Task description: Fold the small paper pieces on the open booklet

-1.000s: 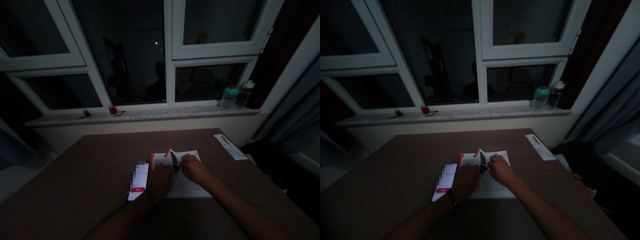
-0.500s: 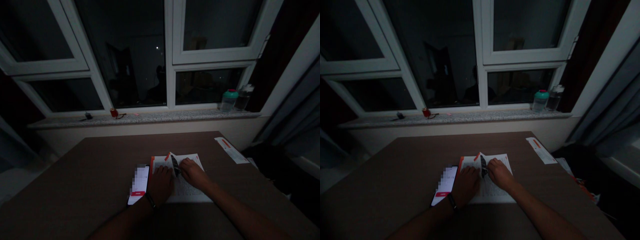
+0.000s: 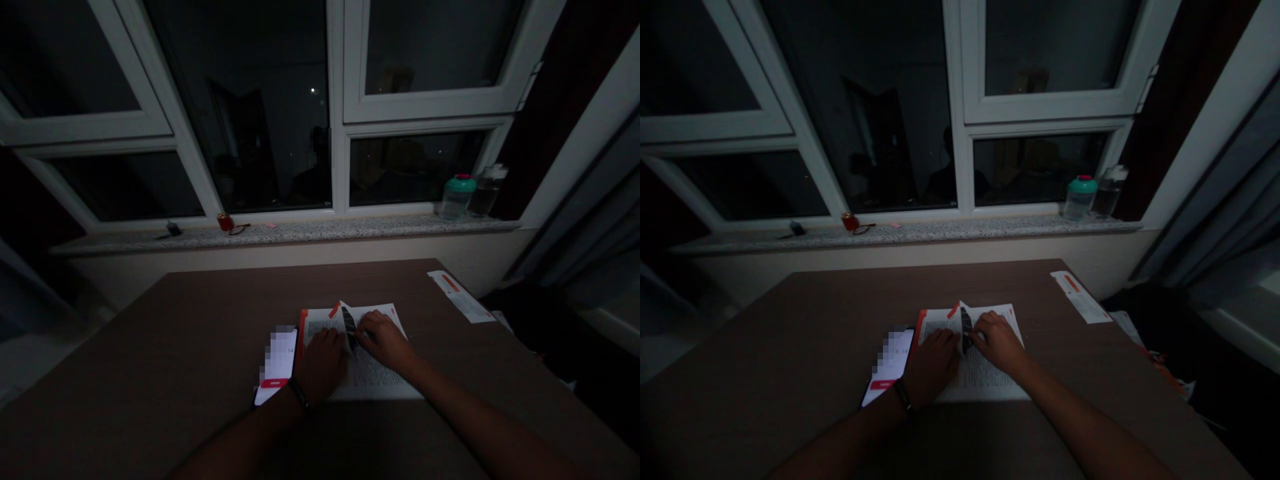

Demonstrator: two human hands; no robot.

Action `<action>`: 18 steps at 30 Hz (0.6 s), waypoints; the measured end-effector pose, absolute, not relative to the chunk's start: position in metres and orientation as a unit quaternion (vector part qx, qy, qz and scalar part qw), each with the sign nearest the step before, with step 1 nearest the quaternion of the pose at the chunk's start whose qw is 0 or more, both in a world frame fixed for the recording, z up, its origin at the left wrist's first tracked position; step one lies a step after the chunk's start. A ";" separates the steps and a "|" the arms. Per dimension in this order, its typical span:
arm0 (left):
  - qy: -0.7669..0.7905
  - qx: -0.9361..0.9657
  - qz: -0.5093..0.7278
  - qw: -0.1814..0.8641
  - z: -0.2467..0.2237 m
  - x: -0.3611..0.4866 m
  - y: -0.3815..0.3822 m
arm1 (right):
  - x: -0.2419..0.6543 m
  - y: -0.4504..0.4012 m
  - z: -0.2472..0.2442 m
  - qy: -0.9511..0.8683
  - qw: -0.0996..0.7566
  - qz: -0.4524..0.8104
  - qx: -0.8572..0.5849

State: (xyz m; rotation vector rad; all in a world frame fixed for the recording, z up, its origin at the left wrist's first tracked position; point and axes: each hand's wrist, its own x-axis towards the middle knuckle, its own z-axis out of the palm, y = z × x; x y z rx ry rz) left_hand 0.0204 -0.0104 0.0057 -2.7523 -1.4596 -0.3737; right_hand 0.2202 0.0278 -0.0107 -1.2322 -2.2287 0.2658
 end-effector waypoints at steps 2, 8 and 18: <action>-0.458 -0.881 -0.122 -0.004 0.007 0.020 -0.012 | 0.221 0.028 -0.010 -0.832 0.291 0.108 -0.460; -0.411 -0.899 -0.148 -0.038 0.011 0.023 -0.016 | 0.222 0.026 -0.008 -0.835 0.285 0.096 -0.460; -0.385 -0.904 -0.162 -0.093 0.006 0.020 -0.015 | 0.223 0.024 -0.005 -0.863 0.256 0.084 -0.428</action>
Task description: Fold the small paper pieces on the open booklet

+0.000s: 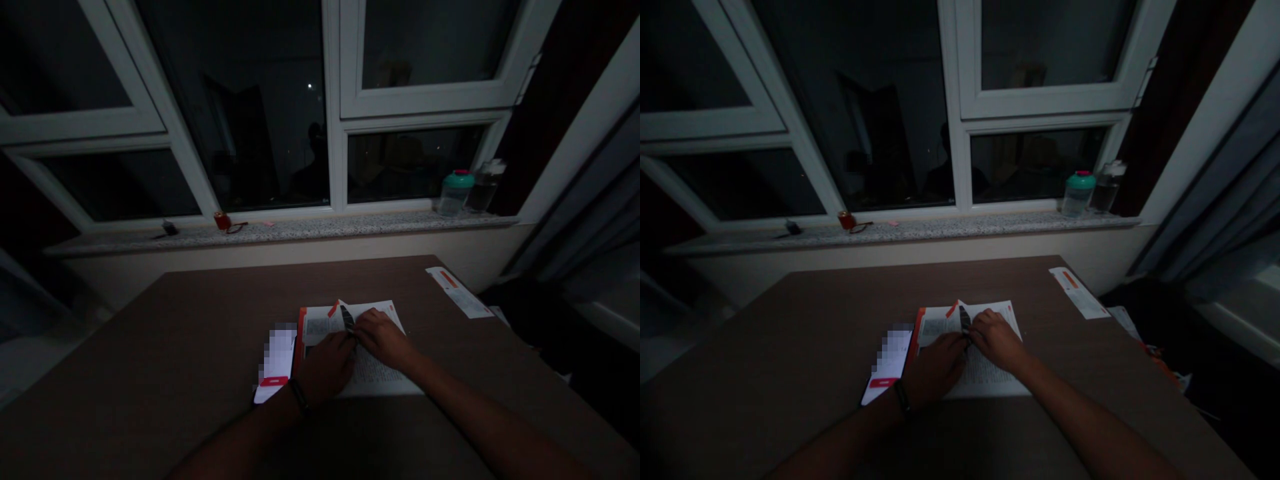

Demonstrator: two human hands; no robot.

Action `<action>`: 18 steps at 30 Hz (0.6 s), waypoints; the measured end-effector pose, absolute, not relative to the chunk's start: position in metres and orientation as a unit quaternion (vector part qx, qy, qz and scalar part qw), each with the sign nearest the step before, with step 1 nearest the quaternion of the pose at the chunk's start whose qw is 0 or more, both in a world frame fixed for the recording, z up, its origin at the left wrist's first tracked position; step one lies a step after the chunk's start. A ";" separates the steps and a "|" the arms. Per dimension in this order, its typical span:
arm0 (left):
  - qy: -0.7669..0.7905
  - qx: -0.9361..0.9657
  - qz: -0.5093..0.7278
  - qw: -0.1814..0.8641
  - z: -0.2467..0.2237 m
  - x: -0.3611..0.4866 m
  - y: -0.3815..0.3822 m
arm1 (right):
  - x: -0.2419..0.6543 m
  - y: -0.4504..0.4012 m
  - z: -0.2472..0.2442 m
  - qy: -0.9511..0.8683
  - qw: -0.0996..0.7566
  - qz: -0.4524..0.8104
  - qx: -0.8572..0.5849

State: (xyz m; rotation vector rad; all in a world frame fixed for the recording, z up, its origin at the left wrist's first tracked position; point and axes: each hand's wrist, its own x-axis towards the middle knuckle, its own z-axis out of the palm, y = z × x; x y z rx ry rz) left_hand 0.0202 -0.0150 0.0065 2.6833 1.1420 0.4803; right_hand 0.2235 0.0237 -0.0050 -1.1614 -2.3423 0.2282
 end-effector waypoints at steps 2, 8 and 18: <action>0.391 0.900 0.162 0.102 0.006 0.020 -0.015 | 0.224 0.023 -0.004 -0.869 0.248 0.086 -0.419; 0.410 0.894 0.151 0.103 0.004 0.020 -0.014 | 0.225 0.028 -0.006 -0.869 0.248 0.077 -0.420; 0.409 0.902 0.106 0.091 -0.001 0.018 -0.013 | 0.226 0.032 -0.011 -0.854 0.276 0.089 -0.432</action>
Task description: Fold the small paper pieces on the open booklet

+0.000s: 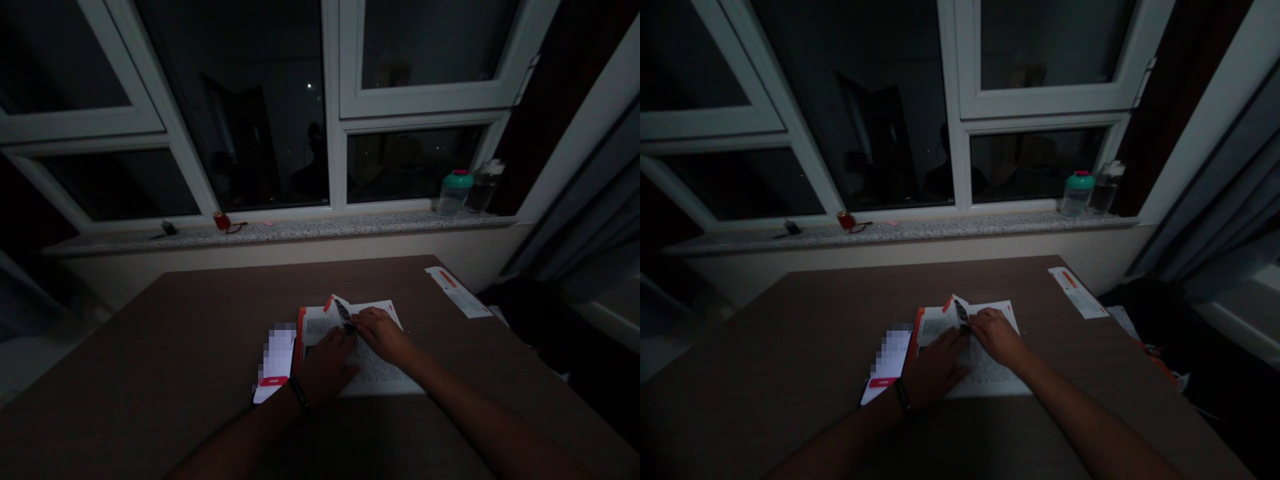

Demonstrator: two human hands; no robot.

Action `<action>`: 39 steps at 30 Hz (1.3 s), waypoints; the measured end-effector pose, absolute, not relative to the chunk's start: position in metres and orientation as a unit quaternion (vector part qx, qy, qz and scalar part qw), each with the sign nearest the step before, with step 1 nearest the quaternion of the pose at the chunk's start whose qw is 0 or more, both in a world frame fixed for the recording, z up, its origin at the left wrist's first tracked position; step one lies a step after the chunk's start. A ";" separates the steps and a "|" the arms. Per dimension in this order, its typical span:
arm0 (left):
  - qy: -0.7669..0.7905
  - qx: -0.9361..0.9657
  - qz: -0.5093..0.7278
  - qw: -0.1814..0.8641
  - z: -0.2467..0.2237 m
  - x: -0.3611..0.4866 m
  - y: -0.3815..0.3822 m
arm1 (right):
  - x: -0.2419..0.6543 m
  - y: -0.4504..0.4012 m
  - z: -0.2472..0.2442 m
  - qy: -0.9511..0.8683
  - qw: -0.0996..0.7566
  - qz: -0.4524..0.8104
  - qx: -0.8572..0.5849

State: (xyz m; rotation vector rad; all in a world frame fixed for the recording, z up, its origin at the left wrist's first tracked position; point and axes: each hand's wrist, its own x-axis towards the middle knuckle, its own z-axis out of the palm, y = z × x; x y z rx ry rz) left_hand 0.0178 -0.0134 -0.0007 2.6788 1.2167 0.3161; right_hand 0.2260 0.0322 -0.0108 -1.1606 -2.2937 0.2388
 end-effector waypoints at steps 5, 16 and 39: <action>0.409 0.902 0.111 0.089 -0.001 0.018 -0.014 | 0.225 0.031 -0.012 -0.850 0.274 0.077 -0.443; 0.396 0.905 0.131 0.083 0.006 0.022 -0.015 | 0.221 0.027 -0.007 -0.852 0.265 0.075 -0.445; 0.393 0.902 0.165 0.062 -0.002 0.019 -0.014 | 0.225 0.029 -0.014 -0.866 0.224 0.074 -0.442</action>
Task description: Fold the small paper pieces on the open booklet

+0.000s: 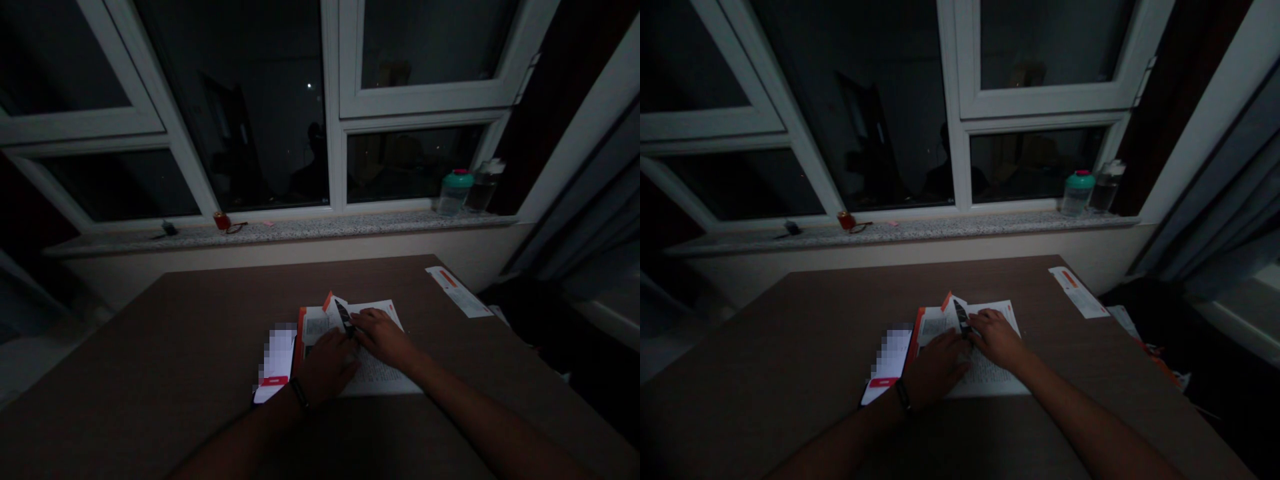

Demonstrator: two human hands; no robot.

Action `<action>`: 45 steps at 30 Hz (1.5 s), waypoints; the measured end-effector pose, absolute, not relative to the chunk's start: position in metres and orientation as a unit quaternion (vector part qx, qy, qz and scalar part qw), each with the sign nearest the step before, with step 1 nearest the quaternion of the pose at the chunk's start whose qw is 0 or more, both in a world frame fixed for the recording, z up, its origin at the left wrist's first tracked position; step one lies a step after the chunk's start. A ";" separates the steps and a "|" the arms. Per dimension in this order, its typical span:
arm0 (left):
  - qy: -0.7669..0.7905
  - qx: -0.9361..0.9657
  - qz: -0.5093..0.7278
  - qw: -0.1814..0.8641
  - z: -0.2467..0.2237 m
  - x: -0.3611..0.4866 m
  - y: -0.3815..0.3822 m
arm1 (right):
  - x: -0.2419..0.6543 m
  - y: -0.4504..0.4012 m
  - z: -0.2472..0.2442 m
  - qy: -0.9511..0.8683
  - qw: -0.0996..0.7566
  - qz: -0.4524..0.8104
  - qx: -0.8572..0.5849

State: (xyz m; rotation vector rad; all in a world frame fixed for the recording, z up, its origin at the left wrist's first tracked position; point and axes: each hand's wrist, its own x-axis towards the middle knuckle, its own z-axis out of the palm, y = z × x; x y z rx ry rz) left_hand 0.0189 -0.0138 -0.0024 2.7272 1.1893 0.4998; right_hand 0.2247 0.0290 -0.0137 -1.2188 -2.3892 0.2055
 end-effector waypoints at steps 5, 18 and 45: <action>0.439 0.878 0.188 0.040 -0.001 0.020 -0.014 | 0.223 0.026 -0.012 -0.872 0.220 0.072 -0.431; 0.463 0.872 0.158 0.004 -0.003 0.019 -0.008 | 0.216 0.018 0.000 -0.887 0.209 0.097 -0.399; 0.454 0.880 0.141 0.009 0.008 0.015 -0.004 | 0.207 0.013 0.005 -0.887 0.161 0.075 -0.426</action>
